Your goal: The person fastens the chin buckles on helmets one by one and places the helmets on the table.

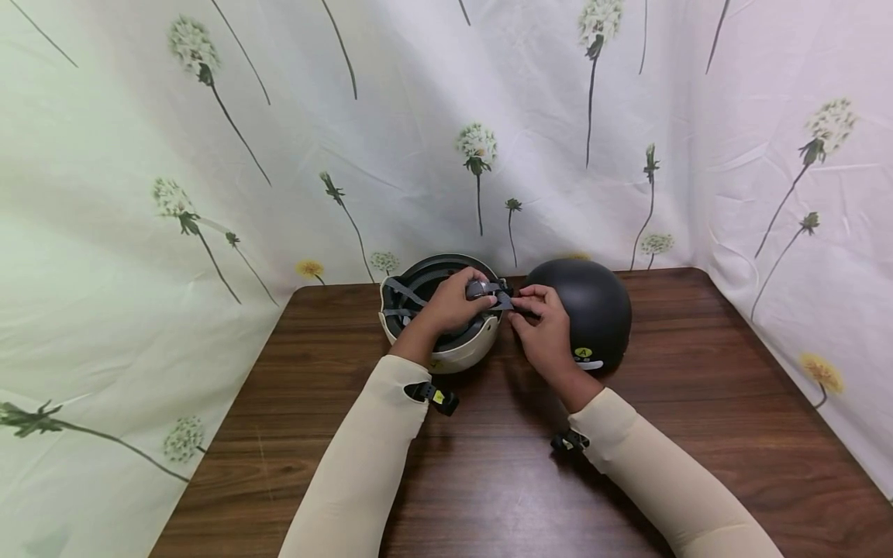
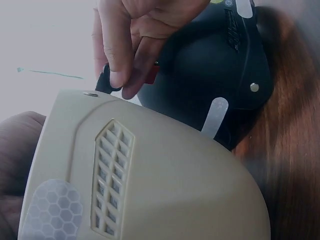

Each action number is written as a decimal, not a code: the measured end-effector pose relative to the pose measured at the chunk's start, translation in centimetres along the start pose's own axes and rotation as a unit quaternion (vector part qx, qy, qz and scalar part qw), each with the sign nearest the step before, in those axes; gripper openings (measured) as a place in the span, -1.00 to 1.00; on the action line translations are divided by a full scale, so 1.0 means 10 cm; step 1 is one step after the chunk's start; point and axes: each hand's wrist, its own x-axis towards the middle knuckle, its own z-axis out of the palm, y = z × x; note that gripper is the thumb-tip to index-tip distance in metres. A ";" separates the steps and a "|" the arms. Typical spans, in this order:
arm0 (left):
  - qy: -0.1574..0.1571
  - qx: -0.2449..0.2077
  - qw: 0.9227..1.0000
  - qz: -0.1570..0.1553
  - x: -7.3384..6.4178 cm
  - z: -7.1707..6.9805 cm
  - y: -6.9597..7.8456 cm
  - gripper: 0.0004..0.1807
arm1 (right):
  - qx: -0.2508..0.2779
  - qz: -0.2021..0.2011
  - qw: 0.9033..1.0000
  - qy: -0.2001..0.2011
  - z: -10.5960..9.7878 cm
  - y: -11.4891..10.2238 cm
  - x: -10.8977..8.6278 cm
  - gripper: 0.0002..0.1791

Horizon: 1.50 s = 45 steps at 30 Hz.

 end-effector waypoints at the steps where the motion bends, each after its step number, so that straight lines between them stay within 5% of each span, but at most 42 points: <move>1: 0.002 0.003 1.000 0.003 0.00 0.00 0.00 -0.59 | 0.003 -0.004 1.000 0.001 0.00 0.00 0.00 -0.76; 18: 0.015 0.035 0.999 0.020 0.05 0.01 -0.01 -0.61 | 0.050 0.010 0.999 0.004 -0.02 0.01 0.07 -0.70; 28: -0.031 0.053 0.998 0.002 0.03 0.05 0.00 -0.54 | 0.043 0.015 0.999 0.002 -0.05 0.00 0.09 -0.70; 33: -0.030 0.075 0.997 0.005 0.04 0.06 -0.03 -0.50 | 0.096 0.021 0.995 -0.013 -0.06 0.01 0.07 -0.65; 45: -0.015 0.012 1.000 0.004 0.03 0.05 -0.08 -0.61 | 0.108 0.002 0.993 -0.044 -0.07 -0.02 0.09 -0.58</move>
